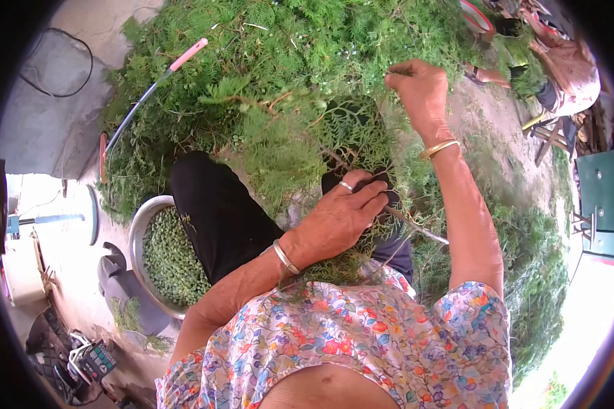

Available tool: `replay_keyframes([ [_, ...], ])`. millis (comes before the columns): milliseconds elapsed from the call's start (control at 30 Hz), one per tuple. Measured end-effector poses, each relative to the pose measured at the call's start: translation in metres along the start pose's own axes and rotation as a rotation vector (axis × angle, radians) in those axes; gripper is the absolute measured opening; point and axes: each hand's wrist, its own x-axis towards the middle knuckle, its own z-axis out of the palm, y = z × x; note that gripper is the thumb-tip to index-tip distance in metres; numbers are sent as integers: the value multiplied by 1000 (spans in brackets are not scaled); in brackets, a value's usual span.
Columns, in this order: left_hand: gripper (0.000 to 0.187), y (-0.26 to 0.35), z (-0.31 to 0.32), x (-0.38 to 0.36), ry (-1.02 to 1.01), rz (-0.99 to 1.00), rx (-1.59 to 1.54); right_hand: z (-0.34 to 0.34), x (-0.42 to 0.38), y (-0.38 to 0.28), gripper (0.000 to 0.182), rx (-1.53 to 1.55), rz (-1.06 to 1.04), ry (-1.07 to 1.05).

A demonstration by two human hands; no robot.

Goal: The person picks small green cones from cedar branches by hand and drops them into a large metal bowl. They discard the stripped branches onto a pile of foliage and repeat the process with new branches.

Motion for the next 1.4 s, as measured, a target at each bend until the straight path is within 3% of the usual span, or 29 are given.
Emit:
replay_keyframes([
  [133,36,0,-1,1,-42,16,-7,-5,13,4,21,-15,-70,109],
  [200,37,0,0,-2,-19,19,-7,-25,26,-3,10,-253,-317,365],
  [233,37,0,1,-5,-2,22,-8,-37,32,-4,10,-252,-318,357],
  [300,37,-1,0,-2,-12,24,-48,-56,47,-13,12,393,170,-60],
  [333,36,-2,-1,-2,-19,19,-76,-52,48,-24,12,410,160,-94],
  [400,36,-6,7,-7,9,-26,-54,-32,34,-49,12,863,318,-205],
  [600,39,-7,4,-3,-91,53,19,57,-46,-166,35,893,113,-621],
  [667,28,-9,15,-6,182,142,154,84,-83,-214,40,990,133,-943],
  [733,31,-8,14,-10,296,161,147,99,-114,-251,47,622,-162,-1137],
  [767,32,-13,27,-7,321,137,-126,103,-119,-256,47,616,-162,-1139],
  [833,32,-10,17,-10,302,75,-257,108,-125,-257,49,416,-587,-962],
  [867,31,-9,13,-11,296,44,-323,109,-122,-248,49,400,-581,-960],
  [933,27,-14,21,-12,242,68,-54,102,-105,-209,42,28,-771,-578],
  [1000,25,-15,21,-13,228,106,18,81,-89,-177,39,-377,-517,-641],
  [1067,28,-13,18,-15,227,86,37,69,-88,-138,32,-780,-504,-596],
  [1167,31,-8,17,-18,205,93,8,66,-103,-93,25,-1003,-583,-470],
  [1267,28,-2,12,-16,130,114,99,63,-112,-77,20,-1131,-624,-553],
  [1333,26,4,6,-13,-288,11,80,66,-112,-63,21,-1086,-652,-570],
  [1367,26,5,8,-14,-292,17,86,68,-111,-56,19,-1046,-719,-550],
  [1400,27,5,8,-16,-165,41,78,68,-109,-54,17,-1003,-787,-528],
])
